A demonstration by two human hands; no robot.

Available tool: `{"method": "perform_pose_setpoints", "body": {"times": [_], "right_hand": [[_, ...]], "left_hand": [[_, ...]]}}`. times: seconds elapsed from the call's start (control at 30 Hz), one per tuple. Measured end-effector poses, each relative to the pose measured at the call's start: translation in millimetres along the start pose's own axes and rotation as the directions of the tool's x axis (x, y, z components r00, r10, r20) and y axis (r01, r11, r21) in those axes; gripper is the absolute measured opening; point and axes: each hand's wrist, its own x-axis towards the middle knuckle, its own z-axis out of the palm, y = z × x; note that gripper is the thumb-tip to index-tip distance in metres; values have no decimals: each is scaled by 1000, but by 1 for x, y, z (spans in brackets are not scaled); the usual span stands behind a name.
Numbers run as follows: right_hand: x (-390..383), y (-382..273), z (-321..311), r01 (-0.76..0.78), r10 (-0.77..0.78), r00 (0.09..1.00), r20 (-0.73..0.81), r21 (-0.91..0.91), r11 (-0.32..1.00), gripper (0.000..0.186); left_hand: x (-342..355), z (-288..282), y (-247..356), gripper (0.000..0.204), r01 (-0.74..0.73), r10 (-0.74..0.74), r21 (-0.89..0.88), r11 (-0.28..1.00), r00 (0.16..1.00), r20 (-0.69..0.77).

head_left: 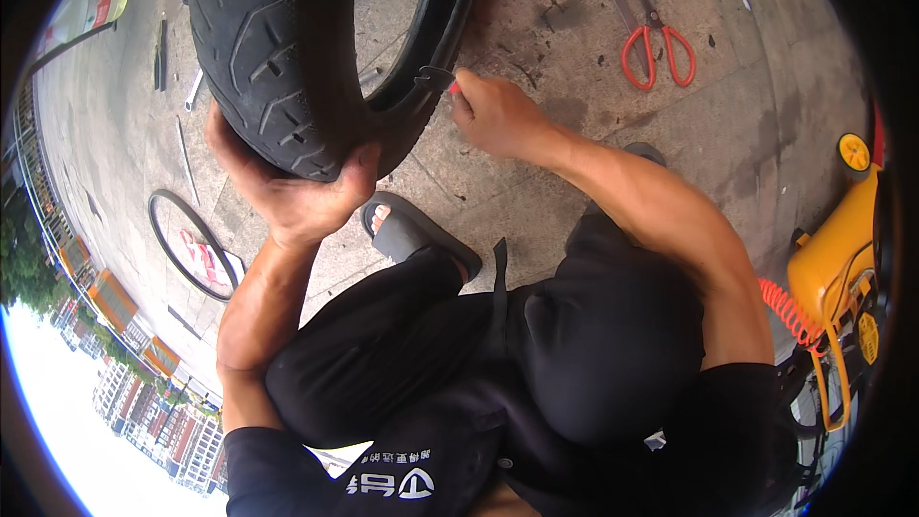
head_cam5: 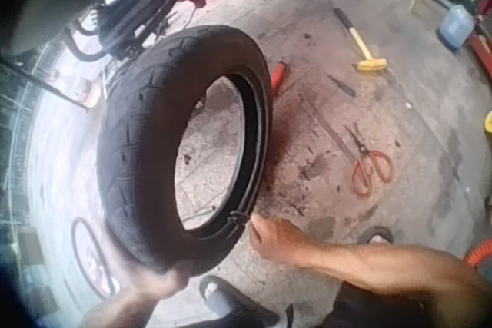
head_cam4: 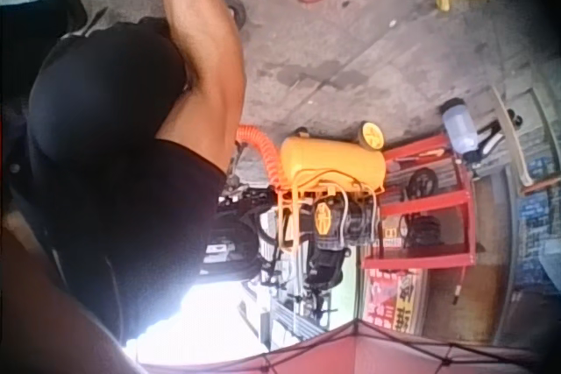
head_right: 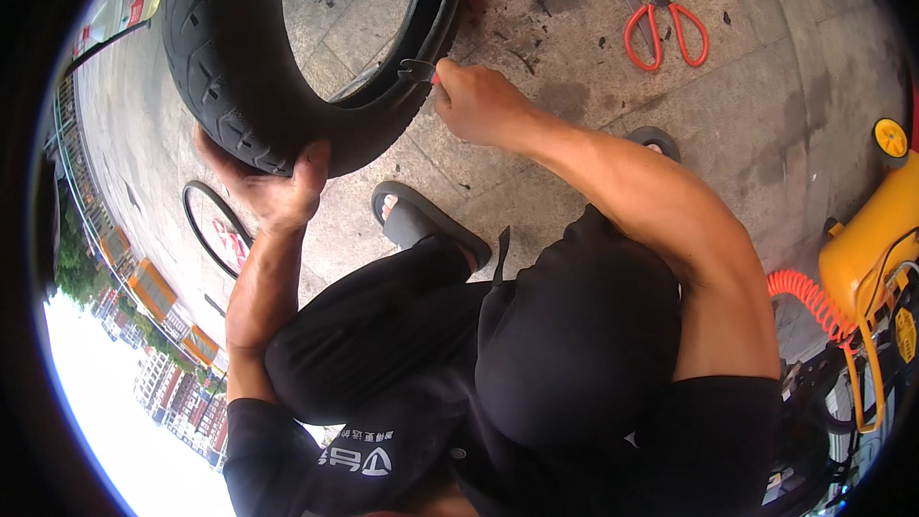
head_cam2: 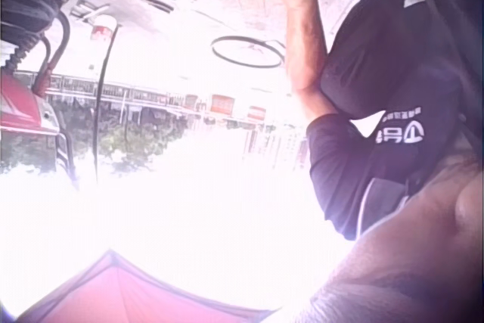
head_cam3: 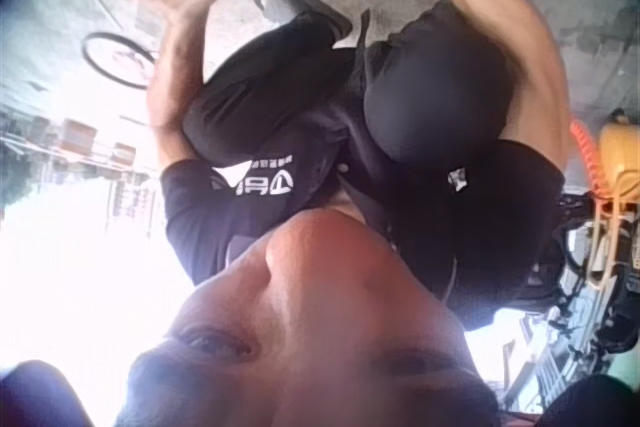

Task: The person holds a motorcycle tire and uses a red tire lever to pry the tire bead over the rim edge, working around the circumference to seat the tire onto the rim.

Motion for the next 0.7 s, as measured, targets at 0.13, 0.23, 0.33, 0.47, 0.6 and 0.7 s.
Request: {"method": "perform_pose_setpoints", "body": {"times": [0.13,0.23,0.33,0.47,0.6,0.7], "right_hand": [[-8,-1,0,-156,152,985,-83,-38,987,17],[-12,-2,-1,-49,46,994,101,30,998,15],[-8,0,-3,-93,90,994,-57,-47,995,17],[2,0,-5,-113,111,993,-30,-80,990,17],[9,-8,-12,-24,39,993,114,-129,991,17],[13,-13,-19,-76,65,996,-63,-197,977,18]], "left_hand": [[4,-1,2,103,15,-15,0,1000,1000,0],[8,0,5,103,37,-37,-13,999,999,-17],[11,2,8,106,126,-130,-75,989,990,-48],[12,2,9,107,233,-252,-210,950,965,-68],[12,-1,5,108,89,-92,-73,993,995,-42],[12,-2,3,109,71,-72,-35,997,997,-18]]}}
